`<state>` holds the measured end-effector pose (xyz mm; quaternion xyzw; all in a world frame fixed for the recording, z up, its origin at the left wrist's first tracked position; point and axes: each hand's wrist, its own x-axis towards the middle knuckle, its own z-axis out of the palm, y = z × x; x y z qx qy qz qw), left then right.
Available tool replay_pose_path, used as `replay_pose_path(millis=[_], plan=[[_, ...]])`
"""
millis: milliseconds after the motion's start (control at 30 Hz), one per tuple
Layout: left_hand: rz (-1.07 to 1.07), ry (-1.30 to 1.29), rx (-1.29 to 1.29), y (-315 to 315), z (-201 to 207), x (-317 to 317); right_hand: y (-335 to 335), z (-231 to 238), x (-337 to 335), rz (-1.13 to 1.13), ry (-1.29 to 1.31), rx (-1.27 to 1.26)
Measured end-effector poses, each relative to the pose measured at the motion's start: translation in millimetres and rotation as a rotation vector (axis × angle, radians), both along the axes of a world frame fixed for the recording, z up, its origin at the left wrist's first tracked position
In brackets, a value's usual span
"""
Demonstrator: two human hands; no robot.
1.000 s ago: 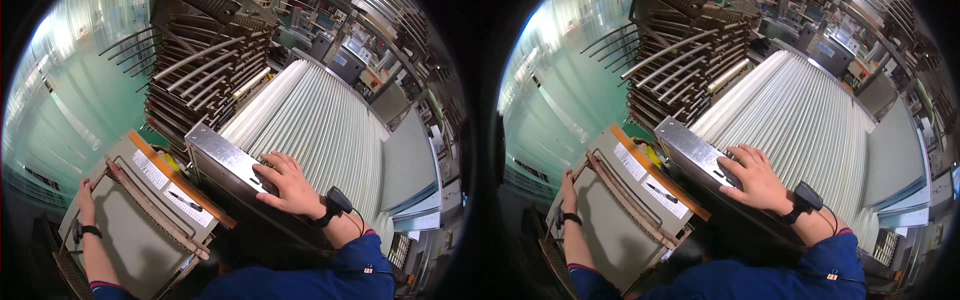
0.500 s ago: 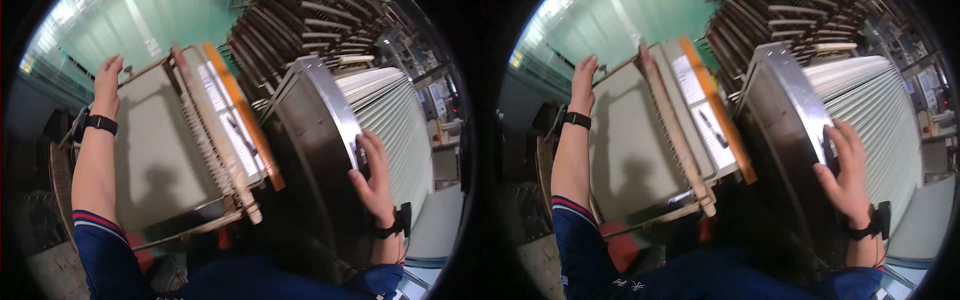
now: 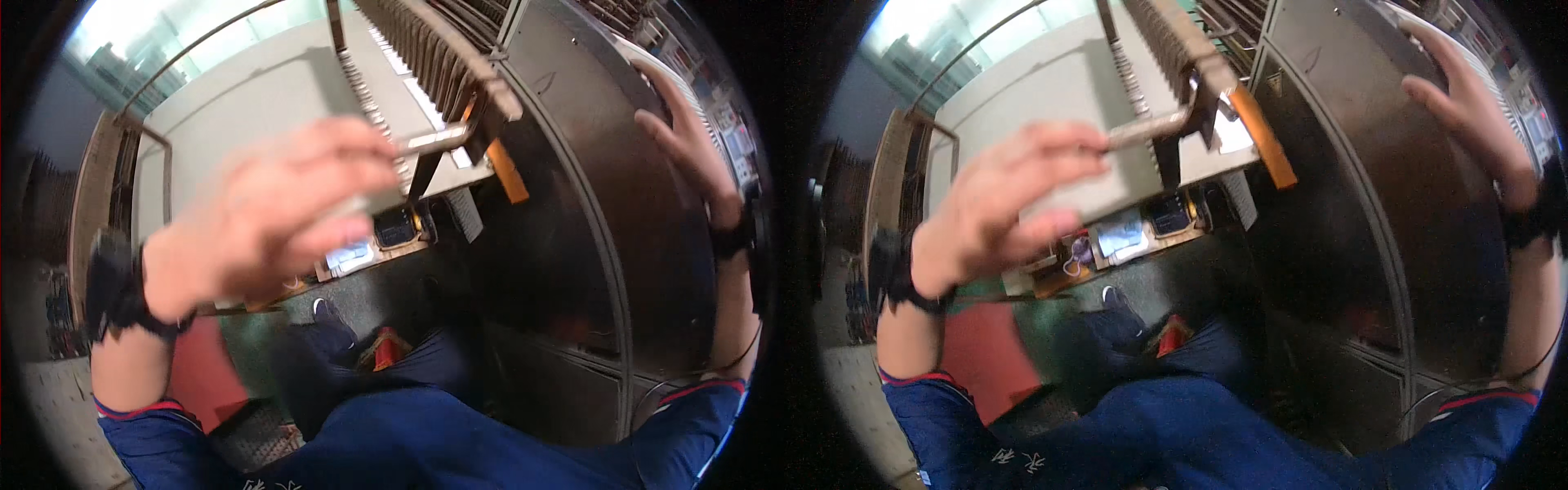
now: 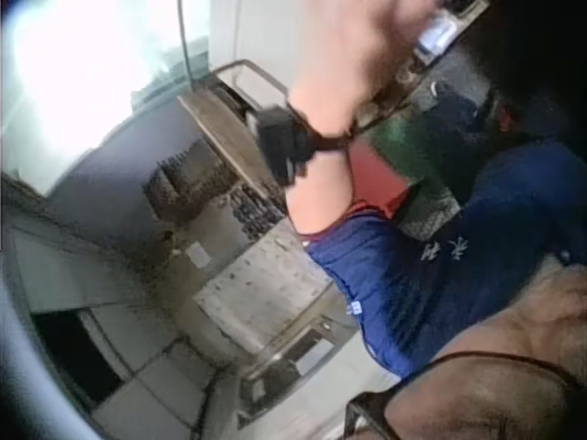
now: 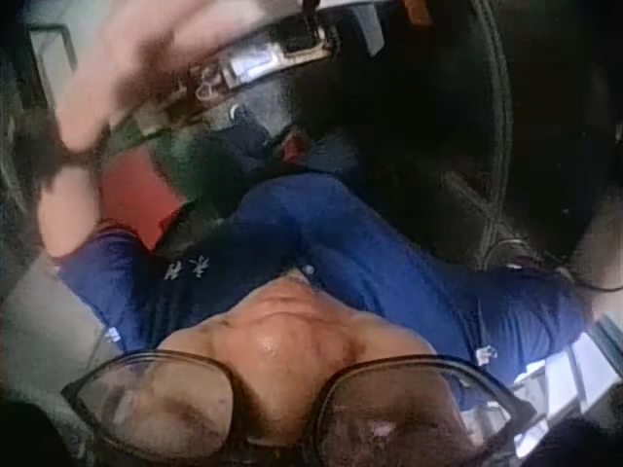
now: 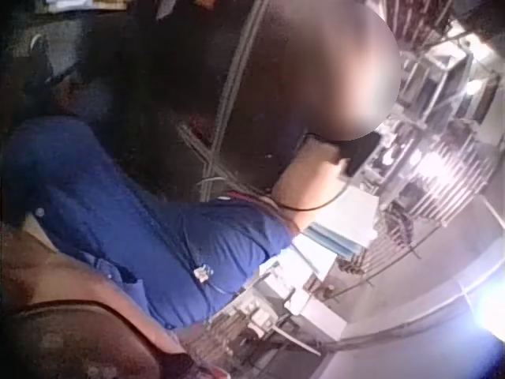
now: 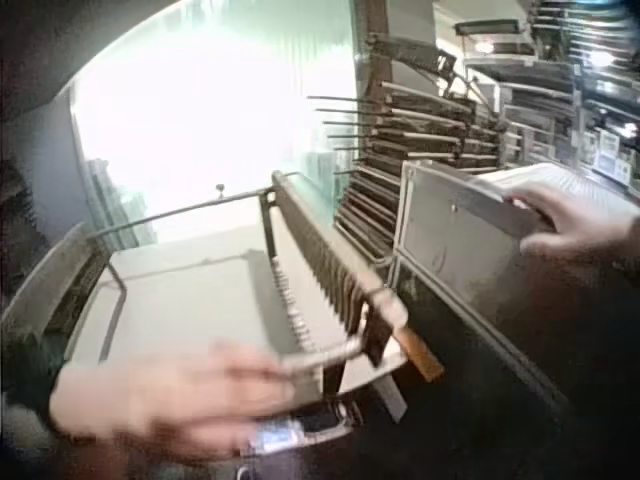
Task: Placing industrial sheets into metal storage racks on a cart.
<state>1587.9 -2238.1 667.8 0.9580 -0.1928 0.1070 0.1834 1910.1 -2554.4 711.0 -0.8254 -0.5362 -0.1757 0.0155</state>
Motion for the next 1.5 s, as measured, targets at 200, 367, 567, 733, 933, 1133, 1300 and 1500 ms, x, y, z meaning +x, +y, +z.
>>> replay_pose_path(millis=[200,367,567,733,933,1133,1300,1500], plan=[[0.270,-0.324,0.116,-2.4,-11.0,-20.4,13.3,8.9,-5.8,-0.061,0.092,-0.087],[0.444,-0.297,0.192,-11.3,-9.2,-18.6,13.9,0.7,-11.7,-0.052,-0.026,-0.078],[0.547,-0.180,0.152,-10.1,-9.6,-3.7,11.6,5.7,-17.1,-0.063,-0.027,-0.085],[0.382,0.117,-0.314,-0.9,-22.1,11.1,15.1,6.6,-24.6,-0.089,-0.032,-0.076],[0.390,0.190,-0.445,7.4,-13.3,3.6,18.4,18.9,-55.4,-0.312,0.035,-0.166],[0.259,0.209,-0.668,15.7,-19.4,0.7,25.7,23.2,-82.9,-0.306,0.167,-0.079],[0.296,0.204,-0.665,13.0,-19.5,5.2,40.9,29.7,-85.8,-0.437,0.356,-0.068],[0.395,0.080,-0.579,12.2,-15.3,1.3,31.0,38.4,-81.5,-0.284,-0.012,-0.093]])
